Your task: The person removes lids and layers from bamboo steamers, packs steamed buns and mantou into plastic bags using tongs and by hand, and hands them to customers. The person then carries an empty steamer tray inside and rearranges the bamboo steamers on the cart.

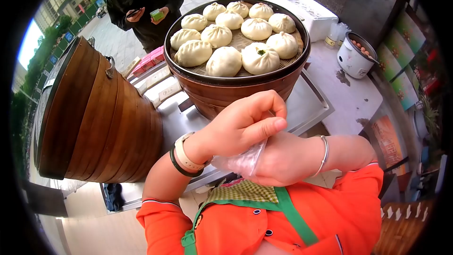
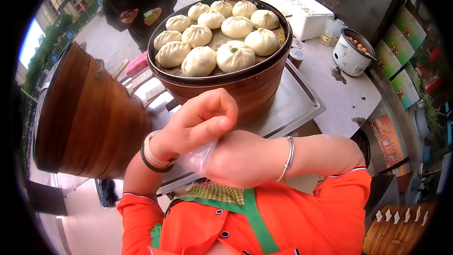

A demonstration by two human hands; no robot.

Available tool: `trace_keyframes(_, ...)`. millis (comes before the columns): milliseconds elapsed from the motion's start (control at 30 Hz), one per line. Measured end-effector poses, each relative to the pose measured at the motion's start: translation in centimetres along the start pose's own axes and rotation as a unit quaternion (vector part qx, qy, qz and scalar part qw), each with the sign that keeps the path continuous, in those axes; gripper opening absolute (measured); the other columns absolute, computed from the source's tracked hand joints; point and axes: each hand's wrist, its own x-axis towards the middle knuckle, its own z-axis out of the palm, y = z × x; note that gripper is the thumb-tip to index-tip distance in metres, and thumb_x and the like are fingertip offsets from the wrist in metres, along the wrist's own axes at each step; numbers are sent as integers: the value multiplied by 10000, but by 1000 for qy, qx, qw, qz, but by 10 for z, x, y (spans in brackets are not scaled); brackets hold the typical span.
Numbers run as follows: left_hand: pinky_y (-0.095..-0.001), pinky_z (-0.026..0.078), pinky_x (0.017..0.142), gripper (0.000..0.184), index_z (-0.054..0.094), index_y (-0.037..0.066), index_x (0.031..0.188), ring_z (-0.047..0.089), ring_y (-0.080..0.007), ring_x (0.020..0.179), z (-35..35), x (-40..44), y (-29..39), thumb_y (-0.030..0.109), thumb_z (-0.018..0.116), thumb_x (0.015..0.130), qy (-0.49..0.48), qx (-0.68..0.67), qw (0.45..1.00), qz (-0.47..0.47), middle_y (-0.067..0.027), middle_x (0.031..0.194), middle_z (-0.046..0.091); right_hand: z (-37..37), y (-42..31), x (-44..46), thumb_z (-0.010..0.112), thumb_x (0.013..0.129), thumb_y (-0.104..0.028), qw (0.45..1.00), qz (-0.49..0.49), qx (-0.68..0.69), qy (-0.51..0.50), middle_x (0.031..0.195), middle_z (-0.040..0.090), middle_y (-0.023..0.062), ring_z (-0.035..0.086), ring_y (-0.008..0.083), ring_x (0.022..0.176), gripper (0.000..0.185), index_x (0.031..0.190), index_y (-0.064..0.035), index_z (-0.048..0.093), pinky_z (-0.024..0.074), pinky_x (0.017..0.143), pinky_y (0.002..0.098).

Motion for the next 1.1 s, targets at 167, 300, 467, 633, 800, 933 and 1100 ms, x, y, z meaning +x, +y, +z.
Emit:
trace_keyframes(167,-201,365,558,377,485,47,961,446,-54,642,-29,-26,10,286,697,760,112,-105,988,17,12,725,480,-35,8,-24,523,862,-153,956,108,86,258,840,586,111,585,227,724,202,985,-37,635,459,644,290)
trace_keyframes(300,-292,417,574,307,550,18,915,508,-238,613,-23,-25,1,161,719,703,35,304,951,31,-90,697,522,-40,34,-46,526,864,-191,855,-37,506,108,942,604,148,572,215,836,257,895,42,630,432,729,306)
trace_keyframes(467,-303,393,537,152,588,-6,764,519,-203,602,-28,14,2,141,618,787,-84,-10,993,81,-69,660,530,-26,60,-33,451,900,-307,799,64,570,-180,966,614,135,564,233,911,387,970,50,584,424,779,334)
trace_keyframes(633,-328,413,490,168,583,-2,747,534,-256,568,7,27,41,150,608,811,-235,186,939,169,-98,693,555,-88,32,-21,402,898,-259,943,53,249,-216,899,603,182,570,295,885,322,968,19,548,436,786,374)
trace_keyframes(800,-279,346,473,117,489,72,625,441,-160,538,44,27,36,159,558,664,-119,630,741,203,-16,626,393,-126,12,-5,431,787,-152,967,189,-124,-116,689,575,228,558,390,667,225,812,44,539,447,621,451)
trace_keyframes(933,-257,298,478,105,491,88,616,405,-143,537,32,32,32,163,564,624,-44,679,701,215,-6,613,374,-143,40,19,450,755,-155,968,89,-213,-102,708,578,241,563,365,660,244,647,41,547,449,619,447)
trace_keyframes(1100,-260,325,497,129,525,65,697,401,-148,557,27,34,22,156,573,620,-2,727,668,158,-16,641,378,-130,75,53,516,745,-232,919,-35,-368,137,891,599,207,583,342,832,427,1140,-73,547,459,732,414)
